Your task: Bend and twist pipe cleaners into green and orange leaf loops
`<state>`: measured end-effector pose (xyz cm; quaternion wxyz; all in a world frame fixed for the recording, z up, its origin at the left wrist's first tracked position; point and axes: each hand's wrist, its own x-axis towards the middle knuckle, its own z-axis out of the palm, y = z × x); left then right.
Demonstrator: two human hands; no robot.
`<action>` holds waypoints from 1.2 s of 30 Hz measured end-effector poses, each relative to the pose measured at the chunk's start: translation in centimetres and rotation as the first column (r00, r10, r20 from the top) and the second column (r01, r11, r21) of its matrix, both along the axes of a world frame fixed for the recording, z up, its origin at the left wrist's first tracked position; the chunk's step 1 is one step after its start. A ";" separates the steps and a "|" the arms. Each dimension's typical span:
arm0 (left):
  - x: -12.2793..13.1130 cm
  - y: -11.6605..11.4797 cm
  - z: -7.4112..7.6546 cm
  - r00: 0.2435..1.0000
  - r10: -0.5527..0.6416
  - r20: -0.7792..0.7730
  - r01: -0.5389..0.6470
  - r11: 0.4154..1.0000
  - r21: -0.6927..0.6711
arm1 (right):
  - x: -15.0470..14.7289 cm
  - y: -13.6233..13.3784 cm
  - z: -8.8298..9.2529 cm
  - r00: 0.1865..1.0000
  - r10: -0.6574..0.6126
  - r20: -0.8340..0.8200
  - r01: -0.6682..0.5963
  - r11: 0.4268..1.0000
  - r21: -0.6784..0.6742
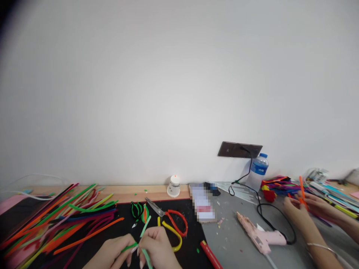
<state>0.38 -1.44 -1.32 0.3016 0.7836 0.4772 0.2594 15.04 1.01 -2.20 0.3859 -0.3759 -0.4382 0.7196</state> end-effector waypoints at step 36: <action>-0.1 1.1 -1.9 0.964 -0.013 0.267 0.118 0.917 -0.381 | 1.7 -0.6 1.1 0.751 -0.286 0.595 -0.195 0.765 0.614</action>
